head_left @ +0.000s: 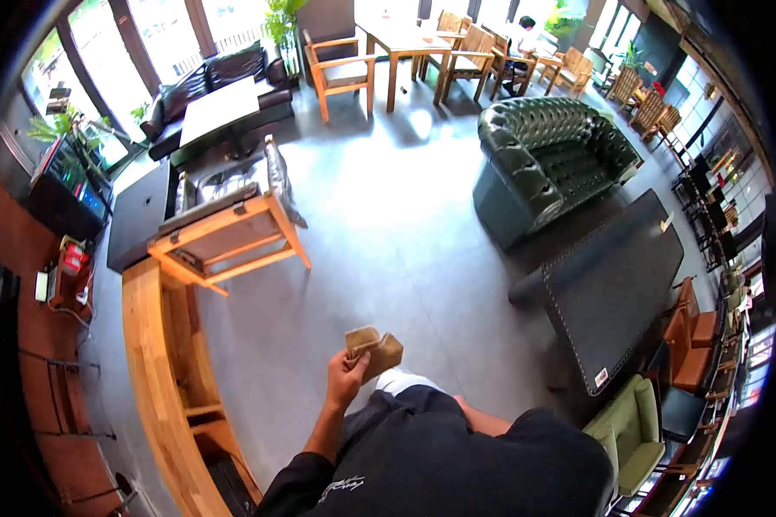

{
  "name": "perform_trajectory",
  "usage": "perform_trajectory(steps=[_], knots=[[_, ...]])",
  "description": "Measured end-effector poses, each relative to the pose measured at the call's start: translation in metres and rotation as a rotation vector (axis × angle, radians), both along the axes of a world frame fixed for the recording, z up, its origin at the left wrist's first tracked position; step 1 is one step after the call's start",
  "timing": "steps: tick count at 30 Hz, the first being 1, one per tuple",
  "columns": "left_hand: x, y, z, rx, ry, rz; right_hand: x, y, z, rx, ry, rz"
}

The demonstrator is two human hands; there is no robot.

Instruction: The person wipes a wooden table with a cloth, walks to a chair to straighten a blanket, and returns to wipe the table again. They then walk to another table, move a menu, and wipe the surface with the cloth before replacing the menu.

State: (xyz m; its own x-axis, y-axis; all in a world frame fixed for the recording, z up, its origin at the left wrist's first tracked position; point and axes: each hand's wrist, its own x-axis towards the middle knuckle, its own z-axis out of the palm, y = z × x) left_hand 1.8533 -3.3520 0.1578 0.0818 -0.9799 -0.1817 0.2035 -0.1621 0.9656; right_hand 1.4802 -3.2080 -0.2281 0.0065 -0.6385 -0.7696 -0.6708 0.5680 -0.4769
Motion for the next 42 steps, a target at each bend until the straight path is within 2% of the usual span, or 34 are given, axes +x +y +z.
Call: perform_trajectory(steps=[3, 4, 5, 7, 9, 11, 15, 17, 19, 20, 21, 22, 23, 24, 26, 28, 30, 33, 35, 37, 38, 40, 42], knots=[[0.006, -0.063, 0.000, 0.003, -0.016, -0.028, 0.012, -0.098, -0.034, -0.069, 0.004, 0.069], [0.010, -0.079, 0.008, 0.030, 0.051, -0.028, 0.018, -0.127, -0.067, -0.110, 0.094, 0.333], [0.018, -0.094, 0.008, 0.018, 0.000, -0.033, 0.023, -0.156, -0.098, -0.177, 0.186, 0.586], [0.038, -0.121, 0.005, -0.018, -0.096, -0.047, 0.061, -0.241, 0.016, 0.032, 0.076, 0.358], [0.058, -0.142, 0.013, 0.001, -0.117, -0.008, 0.084, -0.309, 0.021, 0.122, -0.063, 0.007], [0.084, -0.158, 0.003, 0.025, -0.112, 0.038, 0.114, -0.368, 0.054, 0.051, -0.200, -0.120], [0.117, -0.183, 0.008, 0.041, -0.067, 0.151, 0.156, -0.441, 0.101, -0.147, -0.342, -0.182], [0.137, -0.192, -0.006, 0.037, -0.052, 0.115, 0.176, -0.447, 0.118, -0.210, -0.392, -0.261], [0.142, -0.211, 0.012, 0.038, 0.023, 0.127, 0.181, -0.440, 0.129, -0.194, -0.301, -0.356], [0.150, -0.218, -0.008, -0.037, -0.057, 0.102, 0.186, -0.423, 0.117, -0.162, -0.268, -0.360], [0.157, -0.223, 0.002, 0.016, -0.101, 0.065, 0.179, -0.409, 0.082, -0.115, -0.205, -0.285], [0.161, -0.229, 0.001, 0.014, -0.039, 0.044, 0.169, -0.397, 0.051, 0.004, -0.151, -0.195], [0.166, -0.235, -0.005, 0.010, -0.030, 0.023, 0.170, -0.377, 0.055, -0.041, -0.045, -0.084], [0.165, -0.241, -0.009, -0.023, -0.013, 0.038, 0.139, -0.363, -0.015, -0.327, 0.155, 0.655], [0.171, -0.246, 0.000, -0.040, -0.035, 0.048, 0.107, -0.338, 0.024, -0.143, 0.079, 0.713], [0.171, -0.246, 0.004, -0.031, -0.099, 0.052, 0.076, -0.326, 0.051, 0.032, 0.091, 0.592], [0.169, -0.245, -0.002, -0.048, -0.029, 0.104, 0.078, -0.335, 0.063, 0.105, 0.085, 0.537], [0.178, -0.246, -0.004, -0.048, 0.065, 0.118, 0.122, -0.371, 0.035, 0.116, 0.044, 0.446], [0.183, -0.247, 0.000, -0.020, 0.124, 0.112, 0.160, -0.398, 0.028, 0.190, -0.033, 0.189], [0.182, -0.252, -0.006, 0.001, 0.008, 0.064, 0.192, -0.430, 0.032, 0.227, -0.131, -0.035], [0.179, -0.254, 0.001, 0.002, 0.040, 0.030, 0.207, -0.443, 0.037, 0.221, -0.175, -0.094], [0.174, -0.257, 0.007, 0.019, 0.020, -0.032, 0.231, -0.464, 0.065, 0.185, -0.286, -0.159], [0.174, -0.261, 0.003, -0.057, -0.216, -0.061, 0.247, -0.476, 0.097, 0.163, -0.383, -0.145]])
